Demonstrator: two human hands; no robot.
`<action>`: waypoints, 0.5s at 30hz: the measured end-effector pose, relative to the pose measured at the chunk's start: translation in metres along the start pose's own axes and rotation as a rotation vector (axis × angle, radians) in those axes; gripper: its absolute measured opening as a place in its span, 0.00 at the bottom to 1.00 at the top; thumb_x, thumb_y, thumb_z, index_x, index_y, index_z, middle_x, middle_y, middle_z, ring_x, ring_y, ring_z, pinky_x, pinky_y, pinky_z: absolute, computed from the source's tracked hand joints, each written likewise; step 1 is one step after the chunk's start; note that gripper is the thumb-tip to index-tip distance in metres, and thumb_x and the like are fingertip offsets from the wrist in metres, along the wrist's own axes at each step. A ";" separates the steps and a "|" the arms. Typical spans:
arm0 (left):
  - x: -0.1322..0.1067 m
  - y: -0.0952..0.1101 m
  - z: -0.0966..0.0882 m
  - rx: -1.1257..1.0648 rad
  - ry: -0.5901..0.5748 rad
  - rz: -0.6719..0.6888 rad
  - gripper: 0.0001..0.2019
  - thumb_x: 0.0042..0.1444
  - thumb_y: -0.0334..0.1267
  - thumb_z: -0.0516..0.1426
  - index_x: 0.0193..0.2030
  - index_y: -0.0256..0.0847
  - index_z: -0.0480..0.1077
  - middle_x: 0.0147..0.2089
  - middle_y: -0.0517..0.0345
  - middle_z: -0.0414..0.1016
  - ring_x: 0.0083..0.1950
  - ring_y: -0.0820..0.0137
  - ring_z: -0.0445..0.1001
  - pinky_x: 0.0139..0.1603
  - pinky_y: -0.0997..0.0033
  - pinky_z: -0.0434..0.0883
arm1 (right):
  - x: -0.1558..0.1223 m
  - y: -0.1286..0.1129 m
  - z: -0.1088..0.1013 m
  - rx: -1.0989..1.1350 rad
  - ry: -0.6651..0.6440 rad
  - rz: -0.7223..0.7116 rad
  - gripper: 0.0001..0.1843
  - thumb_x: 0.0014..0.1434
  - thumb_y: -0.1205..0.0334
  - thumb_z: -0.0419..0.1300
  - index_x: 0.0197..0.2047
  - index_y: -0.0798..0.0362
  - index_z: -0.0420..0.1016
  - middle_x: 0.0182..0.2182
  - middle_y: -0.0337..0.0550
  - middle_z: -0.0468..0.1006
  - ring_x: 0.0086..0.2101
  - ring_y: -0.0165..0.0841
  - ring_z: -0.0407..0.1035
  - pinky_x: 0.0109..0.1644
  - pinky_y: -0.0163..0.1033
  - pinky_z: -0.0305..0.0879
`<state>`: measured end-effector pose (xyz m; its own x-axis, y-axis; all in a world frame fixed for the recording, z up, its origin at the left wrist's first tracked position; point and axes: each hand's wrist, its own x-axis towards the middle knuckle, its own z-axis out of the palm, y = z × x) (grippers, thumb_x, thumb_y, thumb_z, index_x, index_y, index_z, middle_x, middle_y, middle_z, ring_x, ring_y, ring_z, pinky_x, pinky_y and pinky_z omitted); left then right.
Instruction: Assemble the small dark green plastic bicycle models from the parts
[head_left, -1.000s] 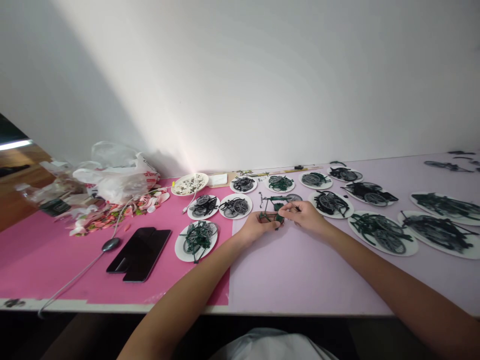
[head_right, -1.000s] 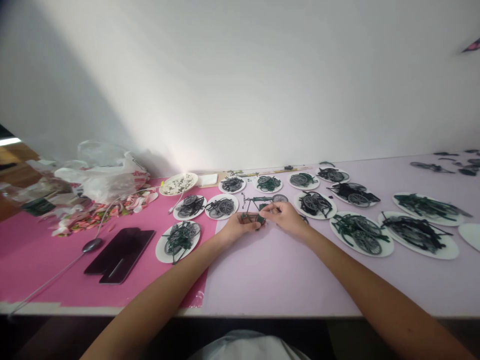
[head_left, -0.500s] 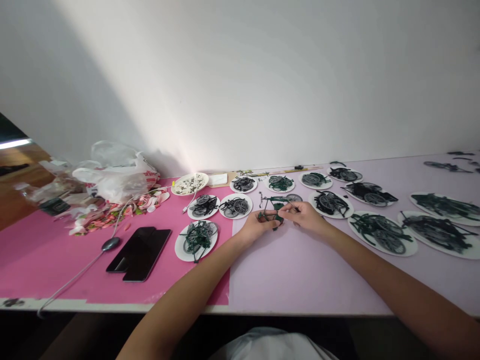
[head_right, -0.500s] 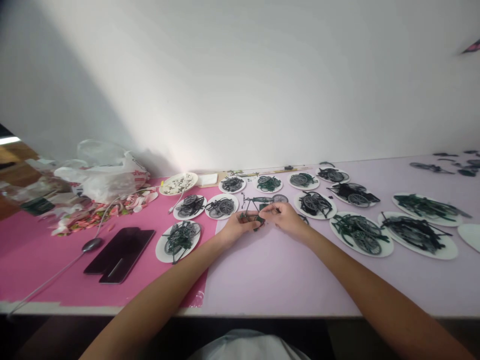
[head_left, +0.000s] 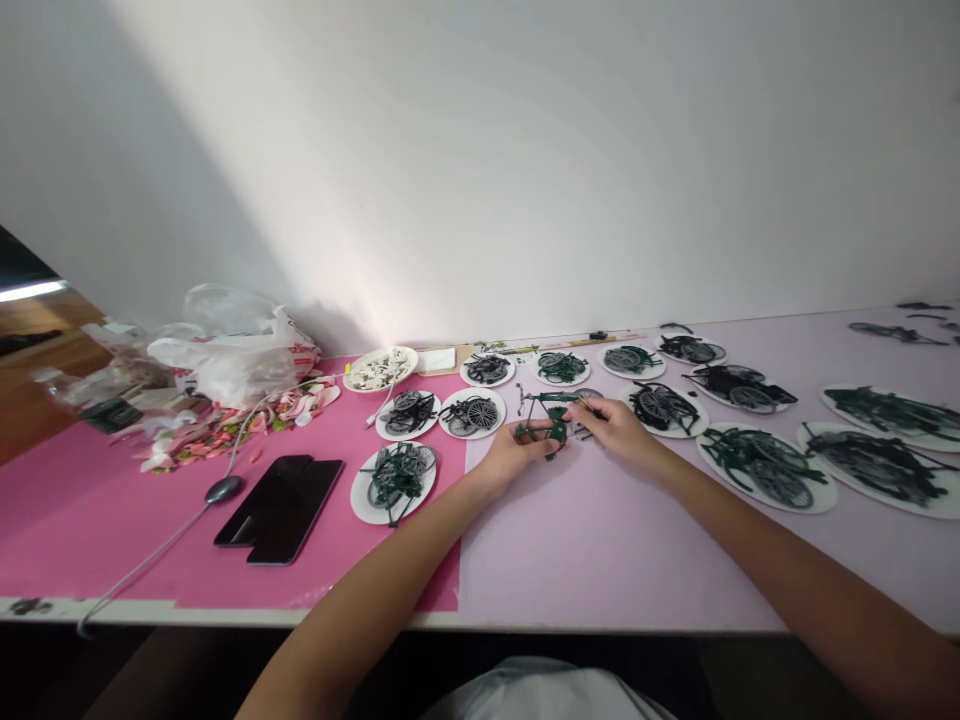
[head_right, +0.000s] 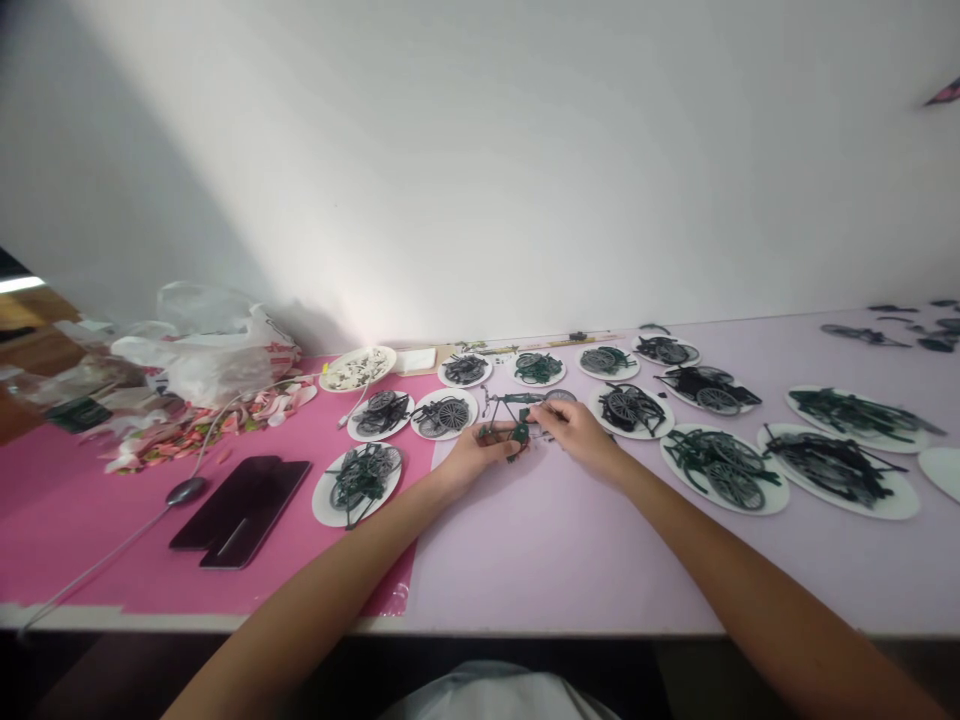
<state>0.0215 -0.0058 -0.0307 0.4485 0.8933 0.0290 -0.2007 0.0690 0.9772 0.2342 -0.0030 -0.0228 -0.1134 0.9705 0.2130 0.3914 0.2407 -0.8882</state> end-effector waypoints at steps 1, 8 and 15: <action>0.000 0.000 0.000 -0.003 0.004 -0.003 0.26 0.43 0.39 0.74 0.49 0.32 0.80 0.40 0.45 0.84 0.38 0.66 0.79 0.47 0.65 0.72 | 0.002 0.002 -0.003 -0.043 -0.004 -0.048 0.26 0.62 0.37 0.59 0.38 0.52 0.81 0.26 0.42 0.76 0.26 0.34 0.67 0.29 0.38 0.61; 0.002 -0.005 -0.001 -0.044 0.028 0.037 0.25 0.43 0.41 0.75 0.47 0.31 0.80 0.39 0.46 0.83 0.35 0.69 0.76 0.47 0.65 0.71 | 0.011 0.028 -0.020 -0.322 -0.170 -0.136 0.15 0.57 0.48 0.65 0.38 0.49 0.86 0.28 0.44 0.81 0.31 0.39 0.74 0.36 0.41 0.68; 0.003 -0.006 -0.002 -0.021 0.053 0.033 0.26 0.42 0.42 0.75 0.47 0.32 0.80 0.37 0.48 0.83 0.33 0.71 0.75 0.45 0.66 0.71 | 0.011 0.030 -0.016 -0.399 -0.291 -0.220 0.13 0.59 0.51 0.64 0.40 0.47 0.88 0.35 0.46 0.86 0.35 0.42 0.77 0.41 0.41 0.70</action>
<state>0.0225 -0.0027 -0.0373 0.3949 0.9174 0.0499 -0.2333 0.0476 0.9712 0.2587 0.0150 -0.0405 -0.4578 0.8652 0.2045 0.6402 0.4804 -0.5995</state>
